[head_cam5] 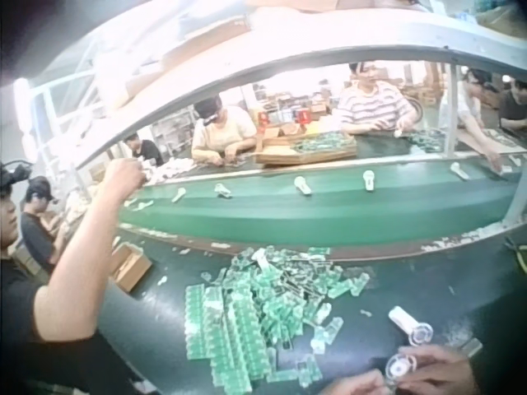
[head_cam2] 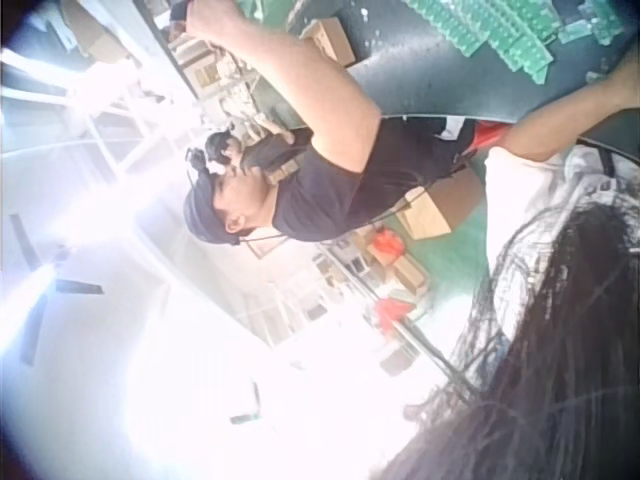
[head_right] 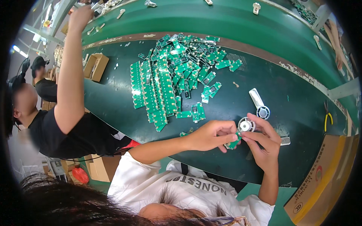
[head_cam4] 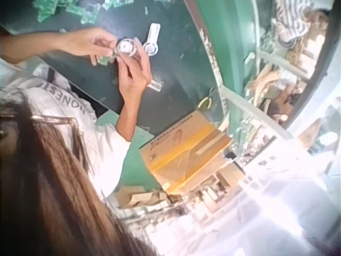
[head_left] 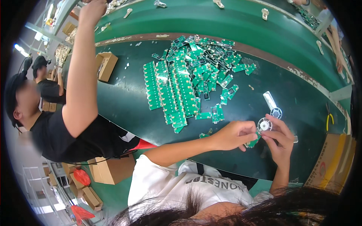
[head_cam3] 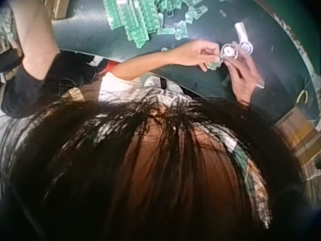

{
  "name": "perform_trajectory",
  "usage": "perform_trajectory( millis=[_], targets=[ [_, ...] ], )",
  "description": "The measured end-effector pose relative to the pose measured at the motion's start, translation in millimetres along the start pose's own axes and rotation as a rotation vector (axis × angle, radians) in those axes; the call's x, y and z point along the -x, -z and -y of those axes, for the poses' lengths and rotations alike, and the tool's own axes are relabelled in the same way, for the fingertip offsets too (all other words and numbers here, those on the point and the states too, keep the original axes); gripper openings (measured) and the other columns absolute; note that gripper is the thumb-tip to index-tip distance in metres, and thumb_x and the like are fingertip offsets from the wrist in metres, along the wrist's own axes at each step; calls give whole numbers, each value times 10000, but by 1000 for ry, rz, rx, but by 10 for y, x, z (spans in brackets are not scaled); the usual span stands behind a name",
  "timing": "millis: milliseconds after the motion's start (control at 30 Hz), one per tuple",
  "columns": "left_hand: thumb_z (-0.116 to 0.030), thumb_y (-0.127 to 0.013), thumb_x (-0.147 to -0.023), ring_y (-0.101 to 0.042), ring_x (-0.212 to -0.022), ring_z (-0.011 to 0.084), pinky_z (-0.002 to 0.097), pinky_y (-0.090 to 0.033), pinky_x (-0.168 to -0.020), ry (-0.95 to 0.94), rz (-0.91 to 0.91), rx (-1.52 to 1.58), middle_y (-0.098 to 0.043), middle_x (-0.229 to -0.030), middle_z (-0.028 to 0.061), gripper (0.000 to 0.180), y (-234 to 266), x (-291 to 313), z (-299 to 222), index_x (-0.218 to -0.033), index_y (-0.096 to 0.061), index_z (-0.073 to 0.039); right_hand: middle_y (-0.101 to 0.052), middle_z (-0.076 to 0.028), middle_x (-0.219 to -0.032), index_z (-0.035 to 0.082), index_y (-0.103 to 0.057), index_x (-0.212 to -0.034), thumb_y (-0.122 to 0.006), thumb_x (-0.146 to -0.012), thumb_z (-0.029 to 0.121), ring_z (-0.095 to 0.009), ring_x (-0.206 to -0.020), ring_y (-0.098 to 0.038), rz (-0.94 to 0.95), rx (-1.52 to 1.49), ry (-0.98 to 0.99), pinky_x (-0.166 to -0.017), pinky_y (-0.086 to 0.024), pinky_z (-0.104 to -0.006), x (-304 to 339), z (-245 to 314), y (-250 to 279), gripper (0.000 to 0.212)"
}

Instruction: Manually assemble small electronic components and PCB boards into plastic housing parts on a production floor.

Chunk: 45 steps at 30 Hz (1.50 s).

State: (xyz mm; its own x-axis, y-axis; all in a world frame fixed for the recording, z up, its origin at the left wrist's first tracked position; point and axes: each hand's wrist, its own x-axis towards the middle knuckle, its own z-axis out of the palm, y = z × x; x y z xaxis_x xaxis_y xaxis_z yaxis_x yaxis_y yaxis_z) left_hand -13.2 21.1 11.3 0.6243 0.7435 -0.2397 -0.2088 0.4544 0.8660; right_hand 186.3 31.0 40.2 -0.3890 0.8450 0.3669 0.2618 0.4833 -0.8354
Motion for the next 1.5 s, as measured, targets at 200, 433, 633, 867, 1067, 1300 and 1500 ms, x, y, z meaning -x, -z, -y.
perform_trajectory(
  millis=[200,433,633,867,1067,1300,1500],
  targets=[
    [-159,-555,-941,-588,-745,95,258,-553,-591,-3,-47,-335,-609,-823,52,163,-1,8,-75,-935,-554,4,-599,-211,-1175,10,-713,-870,-723,-685,-36,-266,-947,-651,-6,138,54,-791,-537,-332,44,-7,8,191],
    [-122,-633,-892,-623,-752,73,203,-512,-570,7,-114,-43,-647,-849,27,102,78,5,41,-878,-586,-32,-603,-187,-1182,17,-707,-888,-728,-713,-1,-264,-906,-660,-46,27,114,-771,-542,-331,-3,-99,-27,177],
    [-58,-619,-885,-682,-794,164,191,-462,-484,-33,-188,-82,-679,-960,124,112,25,-30,5,-856,-514,-34,-591,-124,-1209,82,-711,-888,-730,-722,78,-247,-904,-618,-66,197,78,-769,-506,-353,35,-102,-11,167],
    [-50,-589,-905,-649,-806,127,219,-539,-564,-45,-170,-111,-649,-923,85,116,27,-10,-55,-882,-477,-32,-607,-107,-1140,98,-692,-891,-706,-713,99,-286,-1027,-603,-74,443,225,-791,-473,-377,54,-150,-17,179],
    [-25,-609,-885,-636,-813,100,237,-568,-591,9,-99,-51,-631,-895,56,136,79,-26,-49,-899,-474,-28,-617,-135,-1100,86,-698,-875,-712,-683,89,-307,-1024,-614,-82,393,298,-752,-506,-387,53,-171,-36,193],
    [-47,-653,-856,-647,-848,132,233,-552,-611,31,-107,121,-644,-975,92,257,52,-46,-96,-1051,-489,-12,-601,-174,-1132,39,-699,-834,-745,-637,29,-347,-1044,-601,-71,340,300,-879,-488,-421,47,-142,-27,202],
    [-76,-635,-876,-628,-842,101,235,-527,-612,104,-33,92,-642,-968,51,289,90,-52,-31,-1117,-478,-39,-587,-157,-1162,56,-686,-832,-734,-650,22,-347,-1101,-552,-50,295,281,-850,-474,-427,28,-148,-21,191]
  ],
)
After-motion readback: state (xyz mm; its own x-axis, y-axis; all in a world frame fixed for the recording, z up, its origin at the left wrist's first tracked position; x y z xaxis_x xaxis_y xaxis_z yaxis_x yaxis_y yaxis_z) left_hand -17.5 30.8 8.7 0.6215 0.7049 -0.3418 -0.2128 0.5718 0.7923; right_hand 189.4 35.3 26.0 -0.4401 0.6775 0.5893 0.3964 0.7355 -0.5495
